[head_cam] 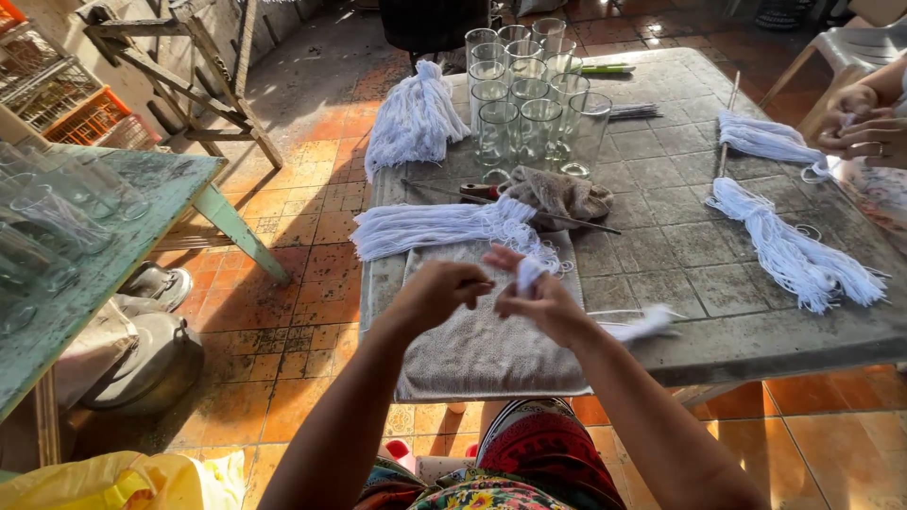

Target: Tying individual candle wicks onto a horizontal support string in preparation for dipping

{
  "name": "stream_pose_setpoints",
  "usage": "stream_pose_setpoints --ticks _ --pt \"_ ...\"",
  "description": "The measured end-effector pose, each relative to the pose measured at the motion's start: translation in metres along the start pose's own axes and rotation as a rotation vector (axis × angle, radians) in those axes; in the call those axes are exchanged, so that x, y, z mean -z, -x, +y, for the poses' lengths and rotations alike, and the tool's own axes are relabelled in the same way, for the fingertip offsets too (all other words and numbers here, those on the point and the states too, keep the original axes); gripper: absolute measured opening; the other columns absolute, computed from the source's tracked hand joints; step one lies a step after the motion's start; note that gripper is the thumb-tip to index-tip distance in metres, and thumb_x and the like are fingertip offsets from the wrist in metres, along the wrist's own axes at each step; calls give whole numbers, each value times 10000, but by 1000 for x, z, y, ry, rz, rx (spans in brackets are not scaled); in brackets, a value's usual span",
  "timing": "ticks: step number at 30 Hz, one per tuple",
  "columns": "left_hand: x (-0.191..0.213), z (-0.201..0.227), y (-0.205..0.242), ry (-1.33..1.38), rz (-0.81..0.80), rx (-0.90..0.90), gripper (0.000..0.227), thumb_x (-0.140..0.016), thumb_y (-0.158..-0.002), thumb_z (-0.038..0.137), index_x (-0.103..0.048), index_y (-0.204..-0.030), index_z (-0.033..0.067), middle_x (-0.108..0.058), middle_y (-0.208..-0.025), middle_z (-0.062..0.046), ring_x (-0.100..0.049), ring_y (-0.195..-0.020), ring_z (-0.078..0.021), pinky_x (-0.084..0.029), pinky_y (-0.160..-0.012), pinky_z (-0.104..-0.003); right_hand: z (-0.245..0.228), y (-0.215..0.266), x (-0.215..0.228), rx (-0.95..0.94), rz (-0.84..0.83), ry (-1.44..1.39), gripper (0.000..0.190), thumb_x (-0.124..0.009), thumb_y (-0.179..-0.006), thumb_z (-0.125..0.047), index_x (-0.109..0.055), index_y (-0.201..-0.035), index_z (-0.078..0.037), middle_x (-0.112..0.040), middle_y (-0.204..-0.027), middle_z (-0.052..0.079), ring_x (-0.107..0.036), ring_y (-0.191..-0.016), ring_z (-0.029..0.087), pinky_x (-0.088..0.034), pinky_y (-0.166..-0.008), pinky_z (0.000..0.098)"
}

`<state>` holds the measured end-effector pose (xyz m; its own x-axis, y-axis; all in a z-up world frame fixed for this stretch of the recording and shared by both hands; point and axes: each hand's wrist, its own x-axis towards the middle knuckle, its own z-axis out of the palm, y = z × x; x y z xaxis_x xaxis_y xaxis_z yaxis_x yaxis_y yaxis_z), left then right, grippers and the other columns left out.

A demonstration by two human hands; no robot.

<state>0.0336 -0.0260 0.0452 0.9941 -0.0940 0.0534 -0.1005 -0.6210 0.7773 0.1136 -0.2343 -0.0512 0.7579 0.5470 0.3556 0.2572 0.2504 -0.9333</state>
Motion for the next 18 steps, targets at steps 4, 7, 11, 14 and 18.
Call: stream_pose_setpoints --ticks 4,7,11,14,18 --pt "-19 20 -19 -124 -111 -113 147 -684 -964 169 -779 -1053 100 -709 -708 -74 -641 -609 -201 -516 -597 -346 48 9 13 -343 -97 -469 318 -706 -892 37 -650 -1205 25 -728 -837 186 -738 -707 275 -632 -629 391" --pt "-5 6 -25 -77 -97 -55 156 -654 -990 179 -771 -1039 89 -670 -712 -77 -587 -628 -174 -481 -618 -317 11 11 28 -392 -68 -371 251 -690 -949 -42 -680 -1174 70 -683 -711 114 -675 -573 172 -577 -506 296" --pt "14 -27 -4 -69 -36 19 196 -669 -976 238 -784 -1029 89 -652 -679 -96 -583 -633 -212 -473 -629 -378 -8 21 73 -438 48 12 173 -716 -950 -130 -707 -1030 24 -638 -674 79 -597 -550 132 -504 -456 255" --pt "9 -75 5 -66 -20 87 214 -650 -982 255 -779 -1046 96 -654 -671 -123 -587 -663 -253 -482 -663 -425 -7 26 100 -431 160 257 217 -679 -985 -140 -677 -1070 60 -637 -689 110 -589 -561 141 -497 -441 248" --pt "5 -128 14 -204 91 159 189 -637 -989 243 -774 -1036 121 -715 -804 -149 -682 -743 -351 -536 -686 -461 24 32 129 -321 424 376 213 -669 -1022 -175 -691 -1060 33 -618 -630 115 -573 -420 146 -458 -331 273"
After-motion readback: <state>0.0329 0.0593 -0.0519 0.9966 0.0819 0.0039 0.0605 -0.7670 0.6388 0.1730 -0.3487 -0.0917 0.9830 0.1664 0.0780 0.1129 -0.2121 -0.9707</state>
